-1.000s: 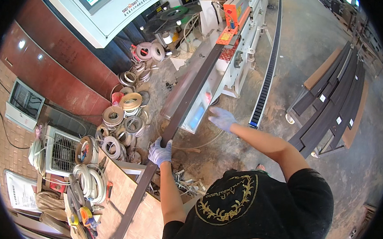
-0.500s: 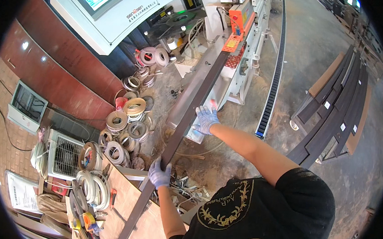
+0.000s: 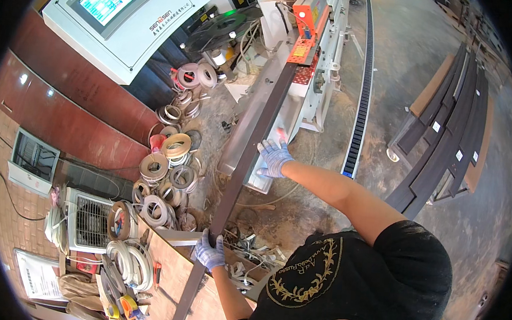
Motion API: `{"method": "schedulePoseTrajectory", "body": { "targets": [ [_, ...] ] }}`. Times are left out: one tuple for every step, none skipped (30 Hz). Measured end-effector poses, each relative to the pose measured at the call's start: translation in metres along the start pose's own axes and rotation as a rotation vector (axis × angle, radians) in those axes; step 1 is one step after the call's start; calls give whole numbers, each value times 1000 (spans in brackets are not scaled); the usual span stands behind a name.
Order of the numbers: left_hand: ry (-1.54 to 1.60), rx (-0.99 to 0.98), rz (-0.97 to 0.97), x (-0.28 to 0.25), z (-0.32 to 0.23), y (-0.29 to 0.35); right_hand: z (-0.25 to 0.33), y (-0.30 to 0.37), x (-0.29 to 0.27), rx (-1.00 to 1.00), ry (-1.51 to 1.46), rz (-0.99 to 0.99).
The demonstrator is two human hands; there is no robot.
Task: The person repeatedly picks up long dark wooden planks, places them on a conveyor belt sander, and pushes them through the machine. After each pass, the person removes the plank and stacks it with others on a nearby table.
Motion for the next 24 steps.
{"method": "schedulePoseTrajectory", "body": {
  "targets": [
    [-5, -7, 7, 0, 0, 0, 0, 0, 0, -3, -1, -3],
    [-11, -14, 14, 0, -1, -1, -1, -1, 1, -6, -1, -7],
    [-16, -23, 22, 0, -1, 0, -2, -1, 1, -10, -1, -8],
    [-4, -33, 28, 0, 0, 0, -1, -1, 2, -12, -1, -8],
    [7, -42, 34, 0, 1, 0, 0, -1, 1, -15, -2, -8],
    [20, -50, 40, -1, 0, 0, 0, 0, 0, -15, -2, -8],
    [24, -54, 45, -1, -1, 0, 0, 1, -1, -15, 0, -5],
    [28, -58, 51, -3, -2, -1, 0, 2, -1, -14, 3, -2],
    [33, -60, 55, -3, -3, -2, 0, 2, -2, -13, 5, -1],
    [36, -61, 66, 0, -2, -2, -1, 1, -3, -12, 9, -1],
    [40, -61, 76, 4, 0, -2, -2, 1, -2, -11, 12, -1],
    [43, -61, 86, 7, 2, -2, -3, 1, -2, -10, 15, -1],
    [35, -63, 84, 7, 2, -2, -2, 1, -2, -13, 13, 5],
    [26, -64, 83, 7, 3, -1, 0, 1, -3, -15, 11, 12],
    [18, -63, 82, 6, 2, -1, 0, 1, -3, -15, 9, 17],
    [19, -65, 84, 6, 2, -1, 0, 2, -4, -14, 7, 14],
    [20, -68, 86, 6, 2, -1, 1, 2, -4, -14, 5, 11],
    [23, -69, 87, 4, 1, -1, 0, 3, -4, -13, 4, 7],
    [39, -68, 76, 2, -1, -2, 0, 3, -4, -11, 2, 5],
    [55, -66, 64, 0, -3, -2, -2, 2, -4, -9, 0, 4],
    [69, -66, 51, -2, -5, -3, -2, 2, -4, -9, -3, 2],
    [58, -64, 46, -2, -5, -3, -2, 2, -4, -11, -4, -2],
    [47, -62, 41, -1, -4, -3, -2, 2, -4, -14, -6, -5],
    [35, -59, 36, -1, -4, -2, -3, 2, -4, -15, -7, -8]
  ]
}}
Point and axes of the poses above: each hand's wrist, its own y-axis away from the middle knuckle, its own x-axis out of the palm, z = x × y, the point moved 6 cm from there along -y, towards the middle knuckle, and after that the axes turned 15 degrees about -y, right-handed, at the moved point
